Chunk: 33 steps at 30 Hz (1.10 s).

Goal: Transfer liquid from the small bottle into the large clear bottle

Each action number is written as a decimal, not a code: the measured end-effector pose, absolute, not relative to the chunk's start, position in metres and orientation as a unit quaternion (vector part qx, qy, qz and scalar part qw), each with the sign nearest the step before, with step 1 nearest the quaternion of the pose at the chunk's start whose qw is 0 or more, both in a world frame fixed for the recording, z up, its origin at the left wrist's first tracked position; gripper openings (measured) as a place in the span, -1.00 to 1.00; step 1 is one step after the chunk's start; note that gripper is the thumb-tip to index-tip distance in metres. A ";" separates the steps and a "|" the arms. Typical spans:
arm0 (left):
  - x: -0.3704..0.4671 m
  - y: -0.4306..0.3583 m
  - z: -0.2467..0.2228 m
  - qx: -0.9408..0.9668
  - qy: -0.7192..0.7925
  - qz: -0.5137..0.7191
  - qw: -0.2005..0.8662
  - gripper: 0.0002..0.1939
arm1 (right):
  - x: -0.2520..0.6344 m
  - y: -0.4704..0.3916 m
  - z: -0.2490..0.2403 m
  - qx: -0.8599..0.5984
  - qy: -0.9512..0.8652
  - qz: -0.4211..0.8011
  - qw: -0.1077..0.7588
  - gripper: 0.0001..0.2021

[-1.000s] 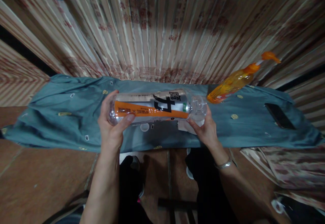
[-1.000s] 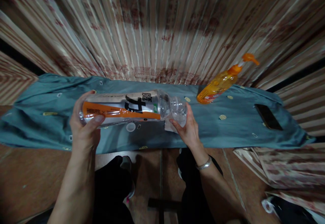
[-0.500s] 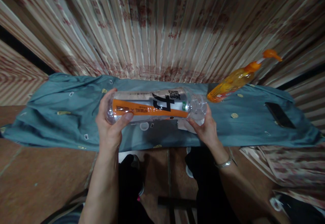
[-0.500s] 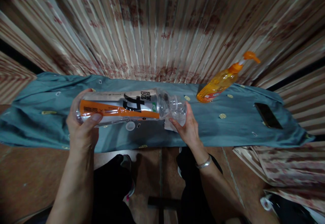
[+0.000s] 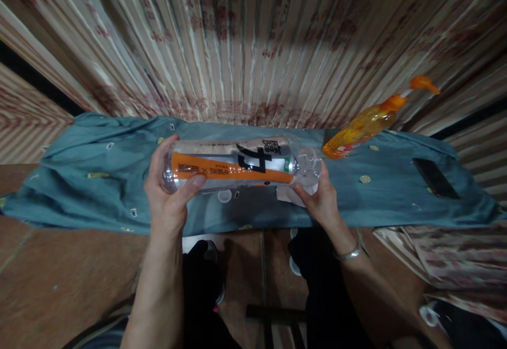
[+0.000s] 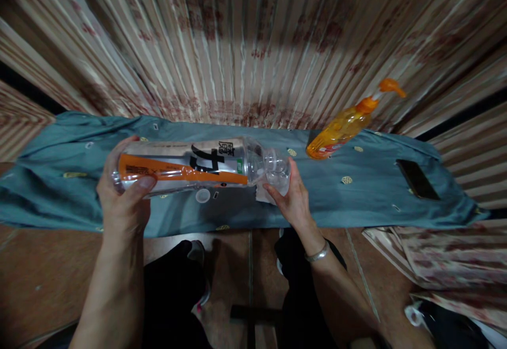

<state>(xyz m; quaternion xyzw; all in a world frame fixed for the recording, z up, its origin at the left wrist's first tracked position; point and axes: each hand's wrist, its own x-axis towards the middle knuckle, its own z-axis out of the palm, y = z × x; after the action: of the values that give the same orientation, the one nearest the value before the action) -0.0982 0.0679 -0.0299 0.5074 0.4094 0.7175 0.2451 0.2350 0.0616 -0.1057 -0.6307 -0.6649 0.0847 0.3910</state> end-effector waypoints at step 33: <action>-0.100 0.069 -0.032 0.503 0.426 0.712 0.243 -0.26 | 0.235 0.062 -0.107 -0.627 -0.666 0.080 0.395 -0.03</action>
<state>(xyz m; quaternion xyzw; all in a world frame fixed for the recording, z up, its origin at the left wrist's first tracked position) -0.1001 0.0689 -0.0320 0.5027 0.4265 0.7116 0.2430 0.2345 0.0623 -0.1067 -0.6270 -0.6665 0.0796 0.3953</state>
